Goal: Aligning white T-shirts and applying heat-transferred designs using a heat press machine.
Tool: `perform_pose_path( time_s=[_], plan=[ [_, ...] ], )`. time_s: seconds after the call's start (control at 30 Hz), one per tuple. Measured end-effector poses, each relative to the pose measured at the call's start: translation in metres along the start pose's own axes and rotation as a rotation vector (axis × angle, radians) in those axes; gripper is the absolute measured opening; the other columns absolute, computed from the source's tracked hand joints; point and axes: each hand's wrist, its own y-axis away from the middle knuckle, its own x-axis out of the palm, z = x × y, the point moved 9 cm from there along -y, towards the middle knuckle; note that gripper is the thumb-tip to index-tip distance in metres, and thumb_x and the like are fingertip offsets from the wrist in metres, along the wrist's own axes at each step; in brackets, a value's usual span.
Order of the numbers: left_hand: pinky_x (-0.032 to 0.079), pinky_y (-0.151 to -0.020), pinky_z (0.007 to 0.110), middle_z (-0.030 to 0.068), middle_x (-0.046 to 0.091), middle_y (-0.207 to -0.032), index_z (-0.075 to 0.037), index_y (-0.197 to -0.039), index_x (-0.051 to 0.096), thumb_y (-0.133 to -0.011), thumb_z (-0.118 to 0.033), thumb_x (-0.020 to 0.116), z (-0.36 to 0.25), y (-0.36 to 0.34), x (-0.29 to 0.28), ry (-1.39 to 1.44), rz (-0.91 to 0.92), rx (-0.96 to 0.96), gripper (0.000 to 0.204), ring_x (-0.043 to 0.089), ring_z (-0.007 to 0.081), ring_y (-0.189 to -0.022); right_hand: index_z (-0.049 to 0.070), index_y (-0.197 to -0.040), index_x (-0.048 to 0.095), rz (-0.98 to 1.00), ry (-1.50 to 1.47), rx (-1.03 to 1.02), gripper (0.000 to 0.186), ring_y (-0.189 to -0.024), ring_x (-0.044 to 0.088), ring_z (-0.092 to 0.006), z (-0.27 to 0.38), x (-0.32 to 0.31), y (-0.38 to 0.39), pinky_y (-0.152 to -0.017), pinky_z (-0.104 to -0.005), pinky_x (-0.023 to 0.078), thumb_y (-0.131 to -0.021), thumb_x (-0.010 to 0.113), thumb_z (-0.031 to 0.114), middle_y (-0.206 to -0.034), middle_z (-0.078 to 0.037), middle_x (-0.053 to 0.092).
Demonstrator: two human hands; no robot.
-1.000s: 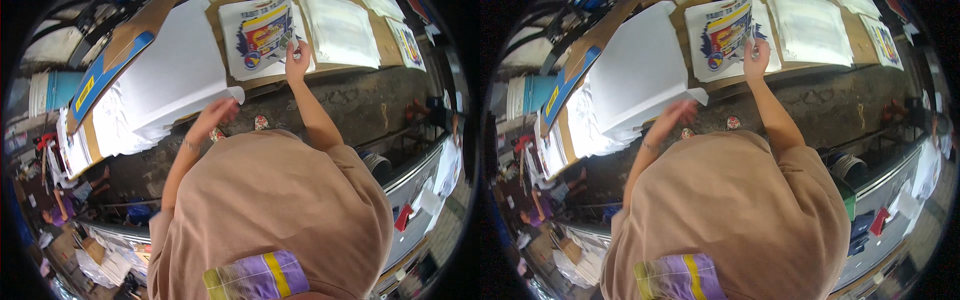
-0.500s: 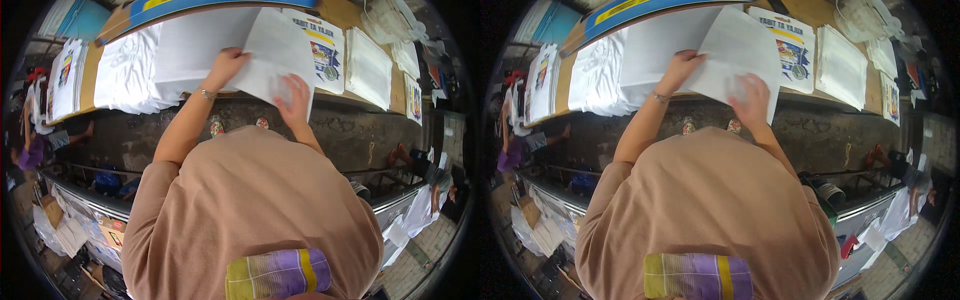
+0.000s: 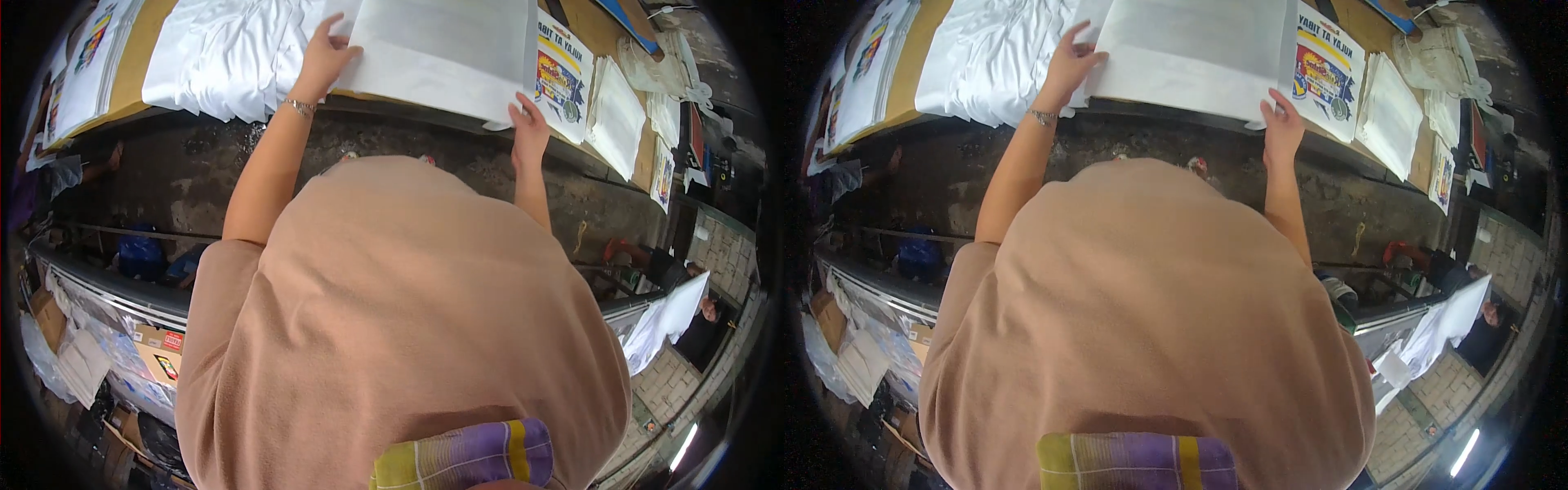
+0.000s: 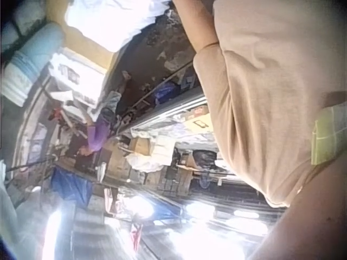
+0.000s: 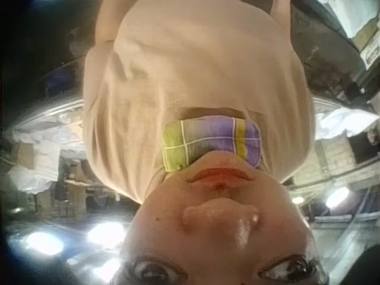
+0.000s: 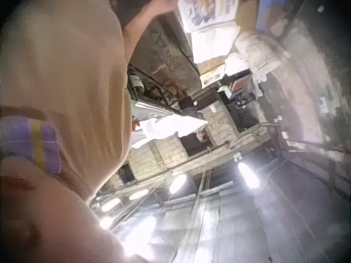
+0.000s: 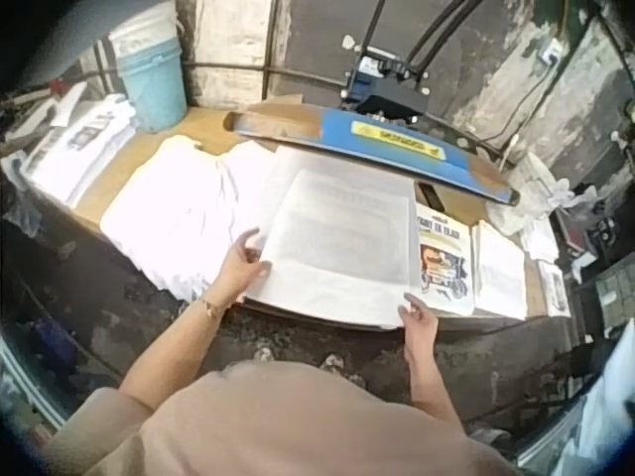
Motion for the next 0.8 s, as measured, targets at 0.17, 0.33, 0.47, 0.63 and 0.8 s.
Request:
perform_pose_path(
  time_s=[0.17, 0.33, 0.47, 0.63, 0.8],
  plan=[
    [0.051, -0.071, 0.029, 0.014, 0.065, -0.096, -0.009, -0.103, 0.065, -0.071, -0.01, 0.067, -0.019, -0.036, 0.002, -0.318, 0.031, 0.251, 0.032, 0.063, 0.0188, -0.083, 0.001, -0.105, 0.065, -0.003, 0.158, -0.005, 0.031, -0.07, 0.05, -0.0087, 0.007, 0.011, -0.041, -0.069, -0.0193, 0.039, -0.074, 0.067, 0.008, -0.074, -0.002, 0.06],
    [0.049, -0.074, 0.035, 0.0202, 0.065, -0.084, 0.003, -0.093, 0.064, -0.072, -0.001, 0.058, -0.023, -0.071, 0.015, -0.331, -0.048, 0.235, 0.022, 0.062, 0.0321, -0.078, 0.003, -0.102, 0.067, 0.024, 0.346, -0.012, 0.033, -0.065, 0.053, -0.0108, 0.005, 0.026, -0.084, -0.062, -0.0236, 0.042, -0.07, 0.064, 0.01, -0.073, -0.01, 0.065],
    [0.048, -0.075, 0.036, 0.0249, 0.063, -0.082, 0.005, -0.085, 0.065, -0.065, 0.007, 0.051, -0.028, -0.076, 0.021, -0.305, -0.122, 0.313, 0.025, 0.061, 0.0355, -0.081, 0.005, -0.101, 0.067, 0.03, 0.366, 0.042, 0.032, -0.061, 0.051, -0.0107, -0.005, 0.025, -0.098, -0.059, -0.0241, 0.041, -0.07, 0.064, 0.009, -0.071, -0.009, 0.064],
    [0.047, -0.077, 0.037, 0.0256, 0.062, -0.083, 0.004, -0.085, 0.065, -0.064, 0.007, 0.049, -0.024, -0.076, 0.022, -0.324, -0.153, 0.32, 0.026, 0.06, 0.0368, -0.083, 0.004, -0.102, 0.067, 0.041, 0.463, 0.084, 0.032, -0.07, 0.053, -0.0101, -0.008, 0.02, -0.097, -0.066, -0.0227, 0.042, -0.071, 0.064, 0.007, -0.075, -0.007, 0.064],
    [0.046, -0.079, 0.037, 0.0253, 0.062, -0.084, 0.003, -0.083, 0.066, -0.063, 0.008, 0.05, -0.027, -0.079, 0.027, -0.358, -0.1, 0.358, 0.026, 0.059, 0.0368, -0.085, 0.004, -0.102, 0.067, 0.057, 0.466, 0.048, 0.031, -0.064, 0.05, -0.0093, -0.009, 0.021, -0.097, -0.062, -0.0224, 0.041, -0.071, 0.063, 0.007, -0.074, -0.006, 0.063]
  ],
)
